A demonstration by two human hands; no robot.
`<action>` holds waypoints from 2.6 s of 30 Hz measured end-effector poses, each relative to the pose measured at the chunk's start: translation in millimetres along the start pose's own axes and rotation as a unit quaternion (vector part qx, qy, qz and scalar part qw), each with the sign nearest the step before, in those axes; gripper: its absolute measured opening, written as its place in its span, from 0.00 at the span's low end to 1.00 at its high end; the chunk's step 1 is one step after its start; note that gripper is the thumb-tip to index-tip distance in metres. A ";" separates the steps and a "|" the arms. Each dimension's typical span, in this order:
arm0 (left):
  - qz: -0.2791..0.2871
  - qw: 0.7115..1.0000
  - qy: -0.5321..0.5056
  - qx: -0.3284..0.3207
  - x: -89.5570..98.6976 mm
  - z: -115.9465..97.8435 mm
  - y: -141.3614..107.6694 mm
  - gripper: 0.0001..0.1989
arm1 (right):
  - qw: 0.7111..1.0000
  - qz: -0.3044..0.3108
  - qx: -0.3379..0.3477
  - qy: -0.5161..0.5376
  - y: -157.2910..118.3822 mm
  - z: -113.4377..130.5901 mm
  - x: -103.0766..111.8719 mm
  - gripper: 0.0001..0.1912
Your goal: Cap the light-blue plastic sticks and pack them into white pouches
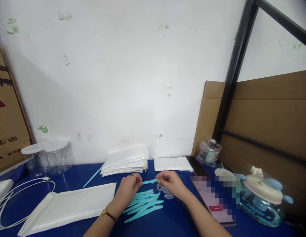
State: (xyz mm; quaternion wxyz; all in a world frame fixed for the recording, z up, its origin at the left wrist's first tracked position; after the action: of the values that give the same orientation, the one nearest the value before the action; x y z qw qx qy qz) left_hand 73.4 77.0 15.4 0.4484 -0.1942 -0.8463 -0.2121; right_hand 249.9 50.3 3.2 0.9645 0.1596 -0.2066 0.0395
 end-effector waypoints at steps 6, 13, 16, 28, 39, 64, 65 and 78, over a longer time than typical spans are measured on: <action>0.003 1.000 0.017 0.015 -1.3 13.2 5.1 0.05 | 0.995 -0.015 0.008 -0.098 2.6 -5.4 8.5 0.09; 0.008 0.995 0.083 0.057 0.0 29.4 4.9 0.06 | 0.965 0.042 0.002 -0.261 2.2 -13.7 2.3 0.09; 0.010 0.996 0.084 0.034 2.5 21.8 2.4 0.11 | 0.963 0.054 -0.006 -0.264 2.5 -16.4 -1.3 0.07; 0.067 0.993 0.092 0.041 -6.8 12.4 -1.6 0.05 | 0.960 0.065 0.014 -0.273 -1.3 -7.3 -3.2 0.03; 0.069 0.994 0.083 0.014 -8.9 15.5 1.0 0.04 | 0.960 0.050 0.001 -0.275 3.5 -4.3 -10.4 0.05; 0.053 0.998 0.041 0.008 -2.7 5.2 -3.8 0.10 | 0.969 0.032 0.033 -0.244 3.8 10.0 -5.0 0.05; 0.066 0.997 0.031 0.001 -2.7 4.8 -6.9 0.10 | 0.971 0.026 0.031 -0.238 2.3 9.9 3.8 0.06; 0.084 0.996 -0.007 0.021 -9.6 12.7 -9.1 0.08 | 0.959 0.018 -0.039 -0.280 -4.9 -26.0 30.1 0.01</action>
State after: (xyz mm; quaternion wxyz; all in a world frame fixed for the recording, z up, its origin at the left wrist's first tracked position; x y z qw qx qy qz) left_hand 65.1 74.8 -0.8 0.4627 -0.2569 -0.8343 -0.1543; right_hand 288.1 54.4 -8.3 0.8726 0.1224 -0.4728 0.0028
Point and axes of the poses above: each hand's wrist, its own y-axis towards the middle knuckle, its own x-axis out of the back of the hand, z = x × y, the point moved 9 cm from there along y, towards the middle knuckle, and after that the axes turned 2 degrees about z, right-handed, at the moved point
